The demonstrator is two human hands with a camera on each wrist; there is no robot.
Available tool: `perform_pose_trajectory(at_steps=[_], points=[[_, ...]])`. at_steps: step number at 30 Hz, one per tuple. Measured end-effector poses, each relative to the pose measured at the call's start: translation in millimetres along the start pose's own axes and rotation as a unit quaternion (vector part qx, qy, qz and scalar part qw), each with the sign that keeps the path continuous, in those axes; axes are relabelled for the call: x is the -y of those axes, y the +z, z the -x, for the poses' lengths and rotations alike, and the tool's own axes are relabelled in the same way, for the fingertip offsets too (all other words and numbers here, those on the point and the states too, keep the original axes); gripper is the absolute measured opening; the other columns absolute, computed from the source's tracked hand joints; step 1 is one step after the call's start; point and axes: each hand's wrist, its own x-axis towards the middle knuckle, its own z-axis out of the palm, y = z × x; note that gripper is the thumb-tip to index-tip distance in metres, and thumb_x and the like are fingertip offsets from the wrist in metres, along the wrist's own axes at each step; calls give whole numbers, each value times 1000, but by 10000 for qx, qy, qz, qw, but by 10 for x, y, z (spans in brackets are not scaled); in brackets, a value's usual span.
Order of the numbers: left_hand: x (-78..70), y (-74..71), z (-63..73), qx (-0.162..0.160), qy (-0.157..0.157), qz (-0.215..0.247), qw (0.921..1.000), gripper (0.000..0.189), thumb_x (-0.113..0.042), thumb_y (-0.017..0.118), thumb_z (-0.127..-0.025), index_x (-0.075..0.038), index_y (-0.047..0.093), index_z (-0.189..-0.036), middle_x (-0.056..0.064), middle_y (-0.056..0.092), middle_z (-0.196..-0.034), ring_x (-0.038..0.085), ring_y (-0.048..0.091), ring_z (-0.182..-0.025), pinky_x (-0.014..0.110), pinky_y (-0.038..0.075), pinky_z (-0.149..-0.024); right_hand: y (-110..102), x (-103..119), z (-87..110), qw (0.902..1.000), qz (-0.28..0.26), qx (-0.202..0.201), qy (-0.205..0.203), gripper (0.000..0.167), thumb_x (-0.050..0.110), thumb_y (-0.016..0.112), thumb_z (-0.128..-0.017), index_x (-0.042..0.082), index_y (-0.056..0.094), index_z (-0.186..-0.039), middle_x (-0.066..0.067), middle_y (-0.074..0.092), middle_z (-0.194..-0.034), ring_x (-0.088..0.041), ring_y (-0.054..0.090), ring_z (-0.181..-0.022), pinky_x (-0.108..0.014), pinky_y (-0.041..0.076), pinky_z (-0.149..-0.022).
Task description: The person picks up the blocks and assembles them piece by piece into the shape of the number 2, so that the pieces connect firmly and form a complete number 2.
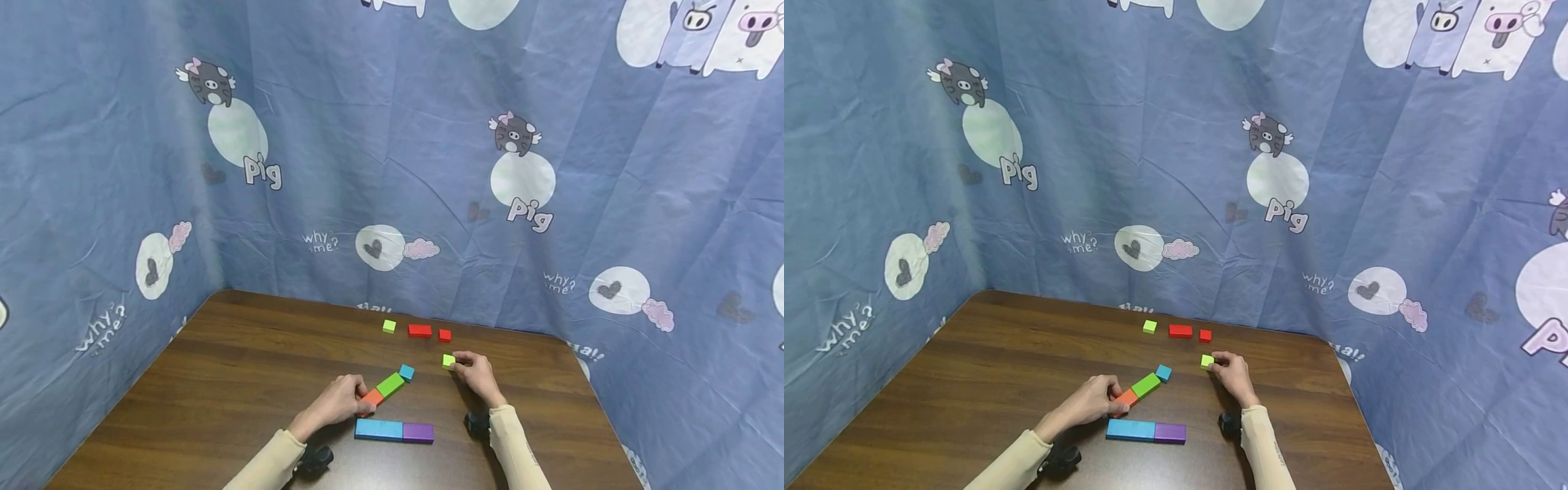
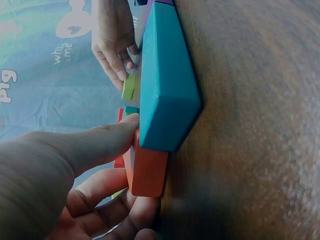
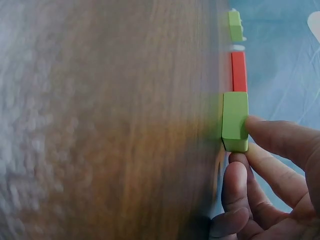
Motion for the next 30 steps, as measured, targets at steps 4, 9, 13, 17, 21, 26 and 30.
perform_pose_trajectory(at_steps=[4,9,13,17,21,26,30], points=[[10,8,-2,23,-3,-7,10000,27,-26,81,-76,-8,62,-82,-3,57,-75,10,49,-66,23,39,-56,9,1,-2,10000,37,7,8,26,9,75,-81,1,70,-106,-12,71,-97,-11,58,-76,-23,46,-62],[22,14,-8,51,-10,10,10000,27,-26,81,-76,-8,62,-83,-3,57,-75,10,49,-66,23,39,-56,37,11,-11,9999,145,-22,-37,26,11,76,-81,3,72,-106,-11,72,-99,-10,57,-78,-22,45,-65],[19,9,-15,20,4,-33,10000,27,-27,81,-77,-8,61,-82,-3,57,-75,10,49,-66,23,39,-56,60,37,-13,9997,227,10,-106,27,10,75,-81,3,72,-107,-12,72,-103,-11,58,-80,-22,45,-65],[10,4,-10,37,7,0,10000,27,-26,81,-77,-8,62,-83,-2,58,-76,10,49,-66,24,39,-57,86,69,-11,9992,330,37,-205,27,10,75,-81,4,72,-107,-14,71,-106,-14,58,-85,-23,46,-66],[6,8,1,60,-25,42,10000,27,-25,81,-77,-7,62,-84,-2,58,-76,11,49,-67,24,39,-56,127,74,-19,9989,380,73,-271,27,11,75,-81,4,72,-107,-14,71,-107,-13,59,-80,-23,46,-64],[4,7,0,38,-27,5,10000,27,-26,80,-77,-7,61,-83,-3,57,-75,10,48,-66,23,38,-56,164,106,-11,9985,394,131,-353,27,11,75,-81,4,72,-107,-13,71,-104,-10,55,-69,-24,45,-59],[4,-2,-6,22,6,-8,10000,27,-26,81,-77,-7,61,-83,-3,57,-75,9,48,-66,23,38,-56,180,140,-7,9982,407,184,-409,27,11,75,-81,4,72,-107,-13,71,-106,-14,56,-79,-25,45,-64]])
